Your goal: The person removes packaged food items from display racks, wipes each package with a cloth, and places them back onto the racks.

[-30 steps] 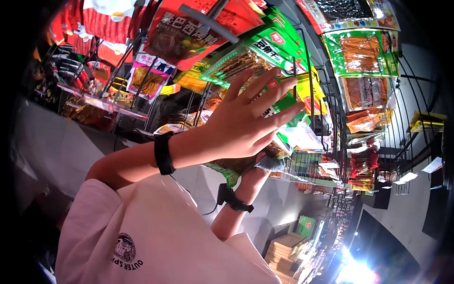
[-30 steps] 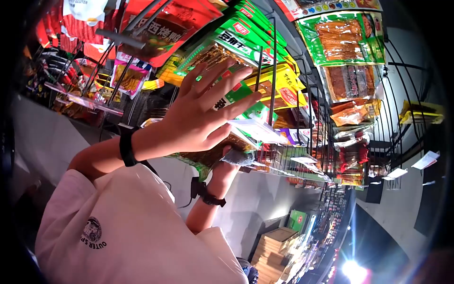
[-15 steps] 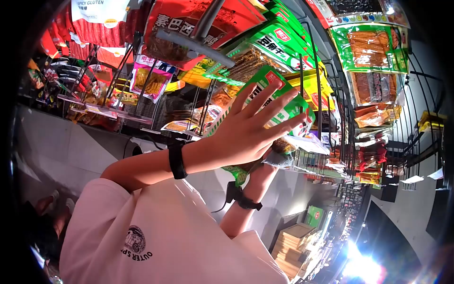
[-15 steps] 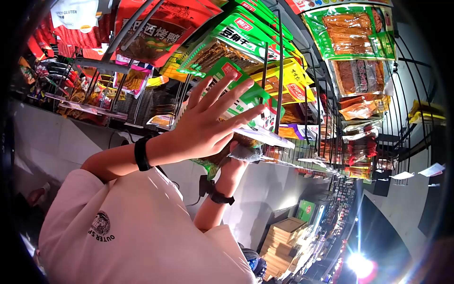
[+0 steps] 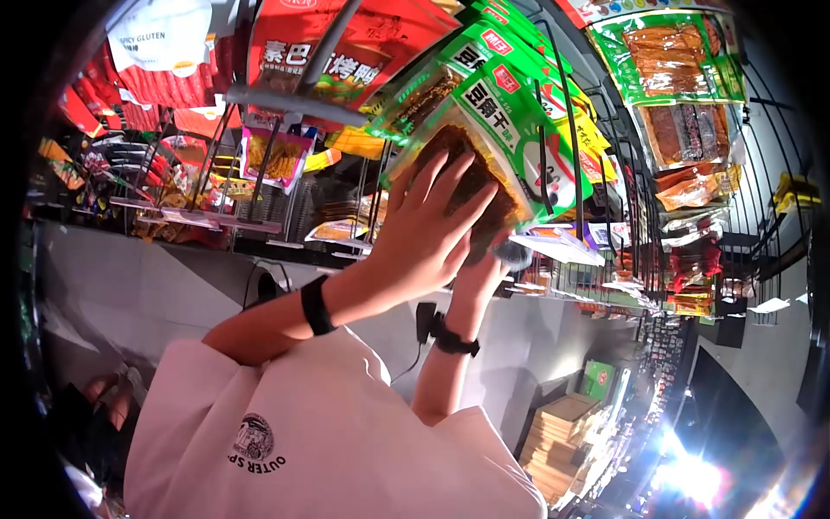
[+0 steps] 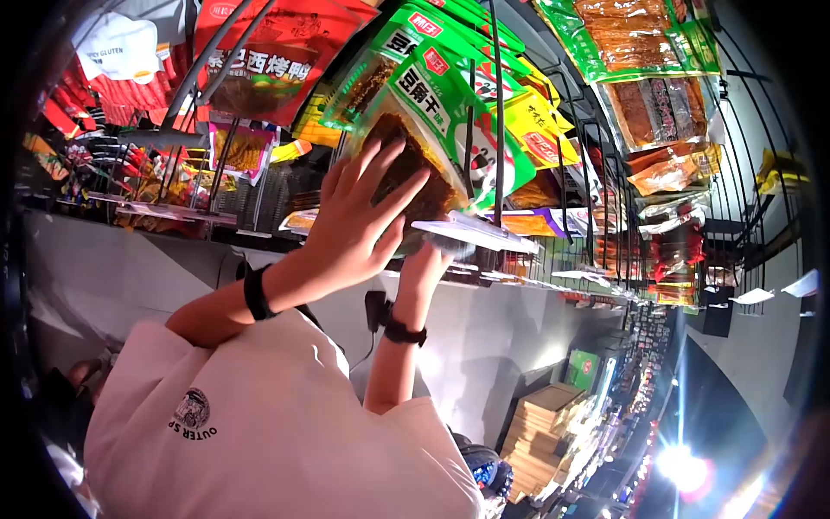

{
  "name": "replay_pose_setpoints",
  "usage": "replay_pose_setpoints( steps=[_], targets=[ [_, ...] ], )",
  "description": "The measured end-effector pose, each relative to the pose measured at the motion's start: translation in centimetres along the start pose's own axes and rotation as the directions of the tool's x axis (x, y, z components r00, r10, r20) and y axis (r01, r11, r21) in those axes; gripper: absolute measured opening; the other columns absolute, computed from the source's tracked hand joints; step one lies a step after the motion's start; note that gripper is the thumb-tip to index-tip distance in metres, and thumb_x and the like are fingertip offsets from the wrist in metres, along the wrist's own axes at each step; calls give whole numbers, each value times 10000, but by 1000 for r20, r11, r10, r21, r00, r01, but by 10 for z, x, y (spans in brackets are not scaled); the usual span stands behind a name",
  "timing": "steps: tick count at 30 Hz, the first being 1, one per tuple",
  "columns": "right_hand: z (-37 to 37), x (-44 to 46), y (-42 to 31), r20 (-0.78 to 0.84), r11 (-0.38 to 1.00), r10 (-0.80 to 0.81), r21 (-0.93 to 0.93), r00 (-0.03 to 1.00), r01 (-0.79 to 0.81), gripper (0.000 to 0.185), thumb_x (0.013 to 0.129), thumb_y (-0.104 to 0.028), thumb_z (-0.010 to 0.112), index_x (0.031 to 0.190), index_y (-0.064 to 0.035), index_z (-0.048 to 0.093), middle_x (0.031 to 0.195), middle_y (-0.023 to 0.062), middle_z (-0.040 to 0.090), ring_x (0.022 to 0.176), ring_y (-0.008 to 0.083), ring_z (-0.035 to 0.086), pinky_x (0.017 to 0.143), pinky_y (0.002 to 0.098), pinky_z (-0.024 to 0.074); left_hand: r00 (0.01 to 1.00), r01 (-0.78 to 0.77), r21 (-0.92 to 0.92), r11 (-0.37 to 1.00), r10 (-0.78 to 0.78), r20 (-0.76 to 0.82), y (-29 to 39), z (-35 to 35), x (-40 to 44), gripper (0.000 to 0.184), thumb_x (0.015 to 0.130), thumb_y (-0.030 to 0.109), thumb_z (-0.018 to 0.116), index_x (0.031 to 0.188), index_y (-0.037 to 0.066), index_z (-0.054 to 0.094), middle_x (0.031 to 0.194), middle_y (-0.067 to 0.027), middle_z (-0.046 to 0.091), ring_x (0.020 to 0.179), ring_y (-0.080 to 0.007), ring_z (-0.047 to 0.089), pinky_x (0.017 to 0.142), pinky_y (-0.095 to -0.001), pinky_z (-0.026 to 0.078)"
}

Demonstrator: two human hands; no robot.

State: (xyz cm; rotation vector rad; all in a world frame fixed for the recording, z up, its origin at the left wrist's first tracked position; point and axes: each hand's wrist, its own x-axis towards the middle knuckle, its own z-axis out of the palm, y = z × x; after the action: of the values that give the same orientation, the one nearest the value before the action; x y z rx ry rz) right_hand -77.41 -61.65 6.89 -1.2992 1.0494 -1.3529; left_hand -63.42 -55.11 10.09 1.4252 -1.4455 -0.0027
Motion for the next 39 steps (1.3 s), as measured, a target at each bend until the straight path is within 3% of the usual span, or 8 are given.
replay_pose_setpoints(
  steps=[6, 8, 15, 18, 30, 32, 34, 39],
  targets=[
    [-47, -55, 48, 192, 424, -547, -776, 814, 468, 383, 999, -68, 471, 1346, 71, 389, 1239, 240, 539, 1087, 392, 534, 981, 425, 411, 922, -56, -193, 980, 125, 367, -11, 10, -80, 311, 777, 84, 658, 1080, 59, 592, 958, -127, 620, 834, -323, 613, 739, -399, 476],
    [-80, -66, 65, 21, 689, -367, -665, 930, 287, 432, 1001, -97, 473, 1387, 59, 358, 1277, 214, 513, 1122, 341, 517, 1004, 419, 392, 747, -50, -181, 982, 157, 646, -26, 21, -117, 258, 812, 153, 634, 1048, 54, 601, 886, -129, 637, 814, -322, 631, 741, -399, 487],
    [-132, -90, 38, -280, 977, 211, 17, 937, -214, 498, 1000, -147, 504, 1429, 36, 329, 1316, 176, 485, 1210, 277, 479, 1058, 417, 352, -340, 545, 185, 817, 14, 940, -73, 98, -192, 536, 943, 493, 478, 1093, 18, 677, 1034, -143, 693, 903, -227, 641, 833, -374, 465],
    [-160, -87, 32, -279, 961, 229, 218, 933, -170, 527, 998, -482, 457, 1259, -30, 522, 1256, 104, 542, 1135, 208, 542, 949, 370, 488, -331, 435, 40, 899, 119, 936, -77, 131, -226, 506, 925, 470, 512, 1012, 7, 698, 880, -143, 684, 804, -209, 614, 758, -381, 461],
    [-285, -99, 61, -383, 983, 177, 15, 907, -185, 530, 995, -483, 472, 1246, -18, 505, 1173, 95, 565, 1041, 172, 566, 840, 339, 515, -91, 464, -16, 886, 65, 994, 49, 128, -212, 412, 1015, 303, 416, 986, -55, 618, 938, -209, 641, 911, -321, 600, 816, -385, 440],
    [-292, -101, 63, -428, 978, 206, 116, 880, -172, 478, 998, -453, 488, 1202, -22, 515, 1124, 79, 561, 1009, 159, 564, 819, 336, 516, 129, 351, -258, 900, 227, 965, 29, 150, -251, 357, 981, 262, 432, 950, -42, 616, 938, -213, 635, 937, -353, 607, 816, -409, 458],
    [-297, -104, 59, -426, 985, 127, -54, 896, -165, 445, 1002, -432, 493, 1191, -29, 518, 1110, 71, 562, 992, 150, 565, 820, 338, 515, 45, -75, -401, 913, 405, 913, 35, 160, -250, 223, 924, 147, 462, 960, -21, 603, 857, -194, 592, 949, -323, 616, 823, -409, 466],
    [-299, -103, 49, -301, 883, 420, 353, 856, -309, 532, 995, -494, 460, 1287, -51, 488, 1202, 70, 573, 1096, 170, 543, 957, 359, 440, 76, 447, -45, 894, 12, 997, 59, 163, -227, 279, 950, 243, 475, 1041, 22, 619, 952, -169, 654, 874, -315, 622, 815, -374, 474]
  ],
)
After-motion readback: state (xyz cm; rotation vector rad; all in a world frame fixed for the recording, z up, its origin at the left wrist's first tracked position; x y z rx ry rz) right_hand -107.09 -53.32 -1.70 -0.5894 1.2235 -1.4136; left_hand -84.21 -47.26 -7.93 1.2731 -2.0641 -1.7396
